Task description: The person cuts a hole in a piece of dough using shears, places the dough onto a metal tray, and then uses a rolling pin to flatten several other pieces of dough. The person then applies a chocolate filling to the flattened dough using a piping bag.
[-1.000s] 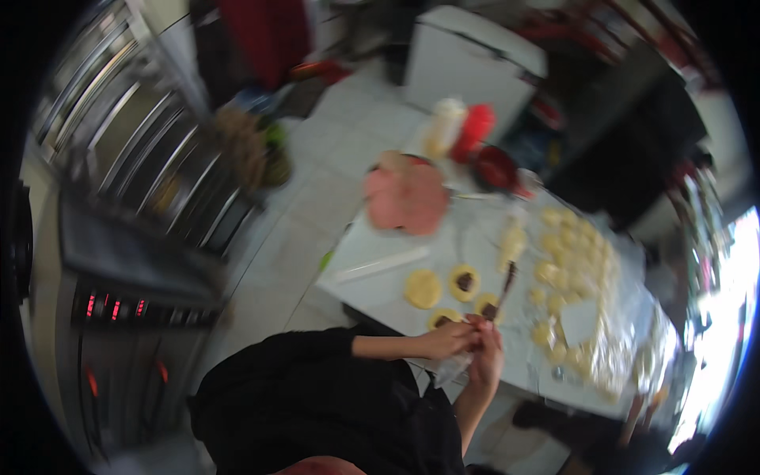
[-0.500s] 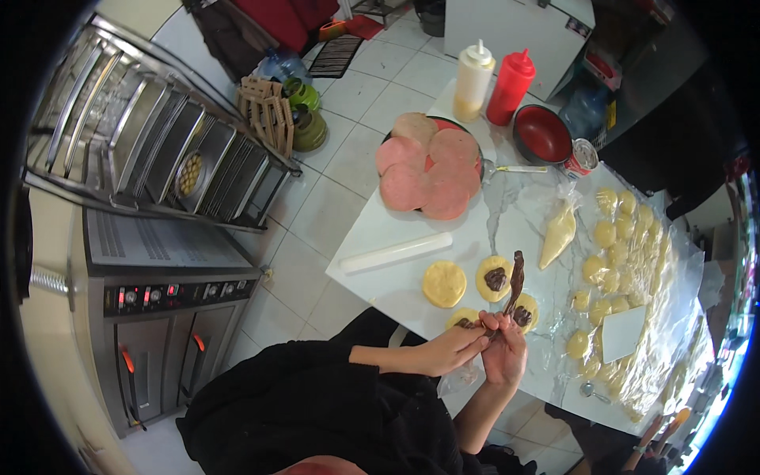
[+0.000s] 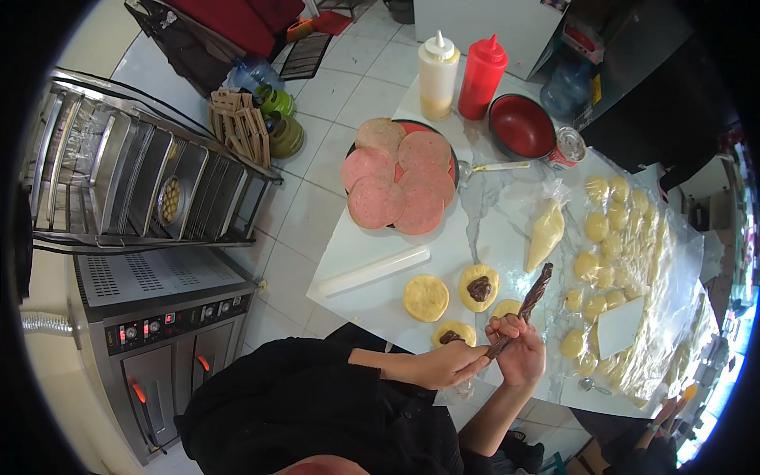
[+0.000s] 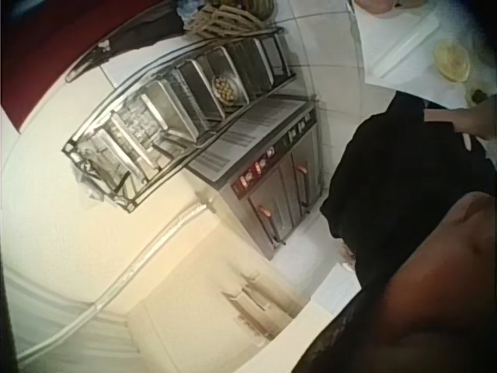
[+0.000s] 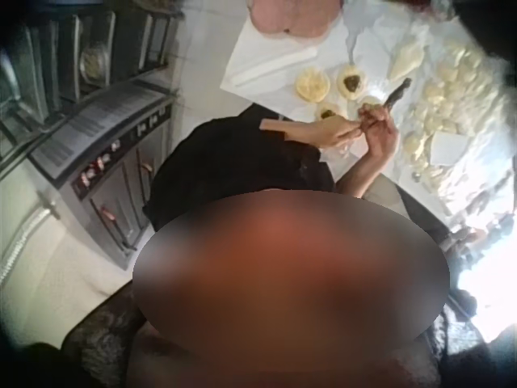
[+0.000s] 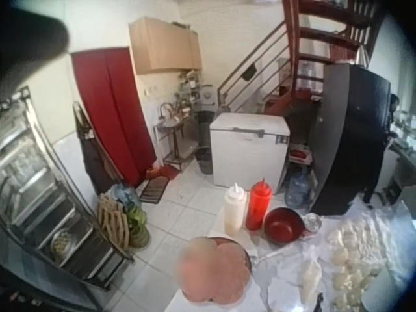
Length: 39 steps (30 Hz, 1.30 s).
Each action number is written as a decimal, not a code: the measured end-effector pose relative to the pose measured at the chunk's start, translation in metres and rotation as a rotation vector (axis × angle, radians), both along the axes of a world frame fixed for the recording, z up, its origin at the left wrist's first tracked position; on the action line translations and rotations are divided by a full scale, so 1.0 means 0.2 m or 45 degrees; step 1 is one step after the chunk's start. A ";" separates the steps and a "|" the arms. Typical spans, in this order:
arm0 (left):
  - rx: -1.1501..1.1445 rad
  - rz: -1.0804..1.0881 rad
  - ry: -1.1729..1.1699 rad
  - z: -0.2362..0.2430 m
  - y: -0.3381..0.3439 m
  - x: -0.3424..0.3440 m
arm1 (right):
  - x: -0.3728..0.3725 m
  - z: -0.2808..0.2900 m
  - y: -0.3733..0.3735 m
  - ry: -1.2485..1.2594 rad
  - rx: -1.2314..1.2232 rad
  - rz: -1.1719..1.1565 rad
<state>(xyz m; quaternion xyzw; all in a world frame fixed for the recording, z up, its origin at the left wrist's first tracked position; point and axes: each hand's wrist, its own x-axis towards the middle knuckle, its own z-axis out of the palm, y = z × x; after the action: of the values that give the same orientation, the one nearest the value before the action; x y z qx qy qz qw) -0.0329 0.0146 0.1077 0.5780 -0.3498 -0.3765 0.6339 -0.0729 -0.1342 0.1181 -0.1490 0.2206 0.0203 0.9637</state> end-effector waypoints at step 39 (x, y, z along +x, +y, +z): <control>0.303 -0.080 -0.951 0.11 0.09 -0.30 | -0.06 -0.17 0.17 0.112 -0.706 -0.184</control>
<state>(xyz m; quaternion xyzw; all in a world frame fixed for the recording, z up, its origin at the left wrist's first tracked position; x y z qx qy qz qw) -0.0920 0.0320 0.1289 0.7337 -0.5278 -0.1976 0.3796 -0.0852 -0.0992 0.0842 -0.3894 0.2693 -0.1031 0.8748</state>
